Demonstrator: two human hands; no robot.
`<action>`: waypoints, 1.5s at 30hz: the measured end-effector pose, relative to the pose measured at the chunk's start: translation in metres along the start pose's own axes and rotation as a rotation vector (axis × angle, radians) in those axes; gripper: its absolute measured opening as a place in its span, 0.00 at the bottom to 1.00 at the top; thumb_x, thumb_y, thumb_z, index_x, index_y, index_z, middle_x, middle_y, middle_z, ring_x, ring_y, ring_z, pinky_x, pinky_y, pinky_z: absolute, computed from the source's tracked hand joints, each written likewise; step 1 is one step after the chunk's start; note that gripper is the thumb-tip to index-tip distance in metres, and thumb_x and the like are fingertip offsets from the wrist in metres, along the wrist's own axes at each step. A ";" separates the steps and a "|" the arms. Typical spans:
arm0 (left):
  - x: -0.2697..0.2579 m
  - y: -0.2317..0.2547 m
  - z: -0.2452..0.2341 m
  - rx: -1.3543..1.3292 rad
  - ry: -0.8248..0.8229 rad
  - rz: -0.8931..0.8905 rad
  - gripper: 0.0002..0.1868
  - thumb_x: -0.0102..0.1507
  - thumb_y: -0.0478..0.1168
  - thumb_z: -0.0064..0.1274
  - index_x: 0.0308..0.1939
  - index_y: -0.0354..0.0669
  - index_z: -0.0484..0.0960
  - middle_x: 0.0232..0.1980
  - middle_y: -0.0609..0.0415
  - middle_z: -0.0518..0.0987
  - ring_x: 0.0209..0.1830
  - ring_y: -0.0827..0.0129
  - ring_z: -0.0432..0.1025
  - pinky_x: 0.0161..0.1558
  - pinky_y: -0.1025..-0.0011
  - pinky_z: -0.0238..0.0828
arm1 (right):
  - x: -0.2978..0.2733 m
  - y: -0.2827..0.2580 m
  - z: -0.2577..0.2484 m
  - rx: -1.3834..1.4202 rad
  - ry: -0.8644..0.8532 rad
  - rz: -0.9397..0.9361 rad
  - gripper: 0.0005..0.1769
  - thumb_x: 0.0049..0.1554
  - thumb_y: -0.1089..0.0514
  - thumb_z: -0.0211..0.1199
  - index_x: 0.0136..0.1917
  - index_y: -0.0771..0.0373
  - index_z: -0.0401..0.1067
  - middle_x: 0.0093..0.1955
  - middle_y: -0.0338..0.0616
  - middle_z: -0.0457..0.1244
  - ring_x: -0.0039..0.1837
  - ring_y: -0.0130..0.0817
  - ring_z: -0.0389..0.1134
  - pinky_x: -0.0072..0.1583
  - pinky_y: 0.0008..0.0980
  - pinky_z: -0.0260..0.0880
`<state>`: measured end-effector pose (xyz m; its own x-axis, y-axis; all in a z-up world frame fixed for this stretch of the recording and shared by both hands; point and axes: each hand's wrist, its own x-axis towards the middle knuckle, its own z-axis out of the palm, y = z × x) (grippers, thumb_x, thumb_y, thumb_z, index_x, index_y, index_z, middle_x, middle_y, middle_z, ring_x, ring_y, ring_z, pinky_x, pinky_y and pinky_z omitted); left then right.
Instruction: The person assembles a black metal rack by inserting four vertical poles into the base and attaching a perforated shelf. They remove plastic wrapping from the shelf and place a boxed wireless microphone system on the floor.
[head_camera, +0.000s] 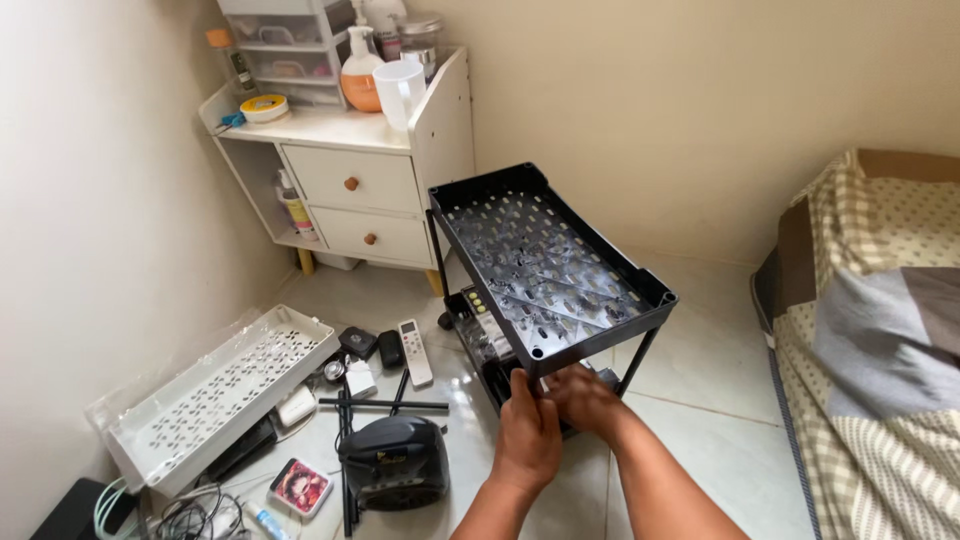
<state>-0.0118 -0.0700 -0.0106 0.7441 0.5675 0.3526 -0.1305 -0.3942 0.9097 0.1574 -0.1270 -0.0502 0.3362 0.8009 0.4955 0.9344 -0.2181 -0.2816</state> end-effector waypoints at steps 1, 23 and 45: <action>0.000 0.003 -0.004 0.051 -0.014 -0.049 0.13 0.66 0.33 0.39 0.55 0.35 0.64 0.36 0.34 0.79 0.37 0.36 0.74 0.38 0.48 0.69 | 0.000 -0.008 -0.002 0.041 -0.150 0.190 0.11 0.56 0.55 0.61 0.50 0.60 0.78 0.52 0.51 0.71 0.54 0.48 0.71 0.56 0.43 0.71; 0.028 -0.021 -0.034 0.016 -0.084 0.010 0.07 0.64 0.32 0.38 0.42 0.35 0.72 0.28 0.41 0.73 0.27 0.51 0.67 0.34 0.59 0.66 | -0.026 -0.010 -0.142 0.995 0.287 1.008 0.27 0.61 0.29 0.56 0.60 0.50 0.67 0.57 0.28 0.61 0.61 0.31 0.60 0.59 0.42 0.59; -0.009 -0.023 0.001 0.125 0.153 0.221 0.27 0.68 0.38 0.49 0.68 0.29 0.62 0.63 0.27 0.70 0.61 0.38 0.68 0.59 0.55 0.64 | -0.015 -0.050 -0.095 1.048 -0.428 0.558 0.24 0.53 0.57 0.63 0.63 0.60 0.74 0.57 0.33 0.73 0.59 0.23 0.71 0.62 0.27 0.71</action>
<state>-0.0144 -0.0667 -0.0352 0.5982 0.5567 0.5763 -0.1896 -0.6004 0.7769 0.1169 -0.1806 0.0342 0.4057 0.9015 -0.1507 0.0705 -0.1952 -0.9782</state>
